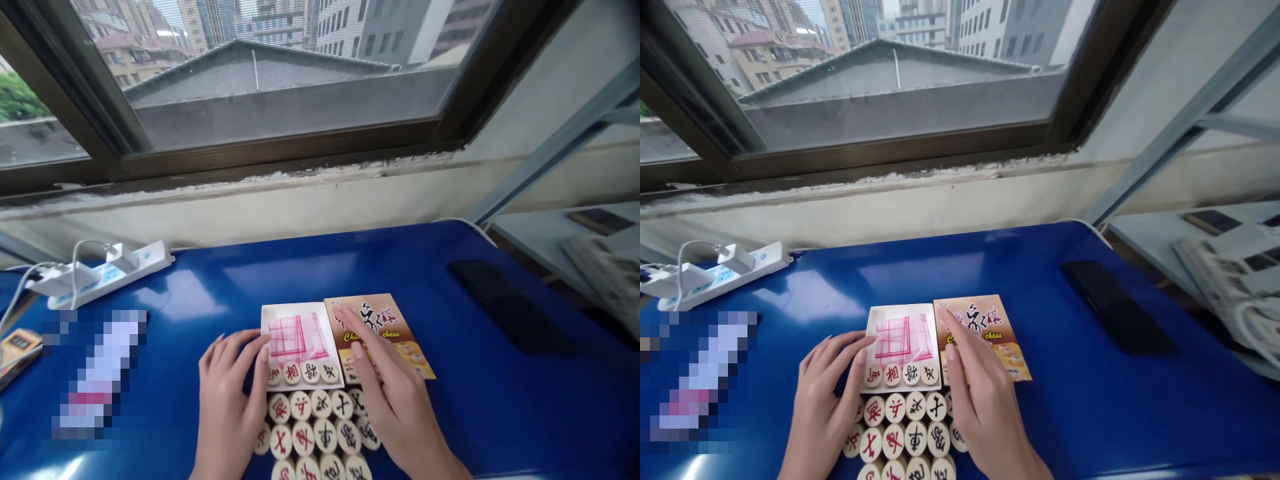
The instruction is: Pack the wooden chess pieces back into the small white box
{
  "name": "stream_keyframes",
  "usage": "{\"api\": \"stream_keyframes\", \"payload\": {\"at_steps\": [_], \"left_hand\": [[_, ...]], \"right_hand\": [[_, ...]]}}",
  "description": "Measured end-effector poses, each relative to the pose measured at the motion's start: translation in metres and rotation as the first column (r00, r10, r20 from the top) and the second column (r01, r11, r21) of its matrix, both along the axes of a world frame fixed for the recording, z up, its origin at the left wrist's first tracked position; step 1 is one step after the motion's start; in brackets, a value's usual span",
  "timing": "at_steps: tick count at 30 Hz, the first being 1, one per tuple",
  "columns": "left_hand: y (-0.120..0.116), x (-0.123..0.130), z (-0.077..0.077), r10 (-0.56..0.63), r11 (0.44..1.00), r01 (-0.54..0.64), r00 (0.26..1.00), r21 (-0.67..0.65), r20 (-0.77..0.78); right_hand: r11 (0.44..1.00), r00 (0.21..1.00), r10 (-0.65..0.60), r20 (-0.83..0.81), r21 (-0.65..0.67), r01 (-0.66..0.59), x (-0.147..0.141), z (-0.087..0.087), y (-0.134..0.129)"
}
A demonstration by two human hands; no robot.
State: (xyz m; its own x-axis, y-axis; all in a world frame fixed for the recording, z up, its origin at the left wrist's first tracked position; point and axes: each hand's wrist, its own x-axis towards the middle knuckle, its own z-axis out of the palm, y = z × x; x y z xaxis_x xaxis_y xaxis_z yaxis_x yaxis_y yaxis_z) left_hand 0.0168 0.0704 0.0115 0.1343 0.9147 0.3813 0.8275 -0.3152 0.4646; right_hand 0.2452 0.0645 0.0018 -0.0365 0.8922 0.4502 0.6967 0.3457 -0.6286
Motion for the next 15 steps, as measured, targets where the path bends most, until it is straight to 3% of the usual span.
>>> {"api": "stream_keyframes", "payload": {"at_steps": [10,15], "left_hand": [[0.0000,0.0017,-0.0002,0.031,0.999,-0.030,0.998,-0.023,0.048],[-0.0045,-0.0018,0.0074,0.066,0.998,-0.064,0.985,-0.020,0.162]], "right_hand": [[1.000,0.999,-0.014,-0.031,-0.004,0.014,-0.0001,0.0038,-0.0019],[0.995,0.990,-0.050,-0.135,0.080,0.061,0.0046,0.0100,-0.0040]]}}
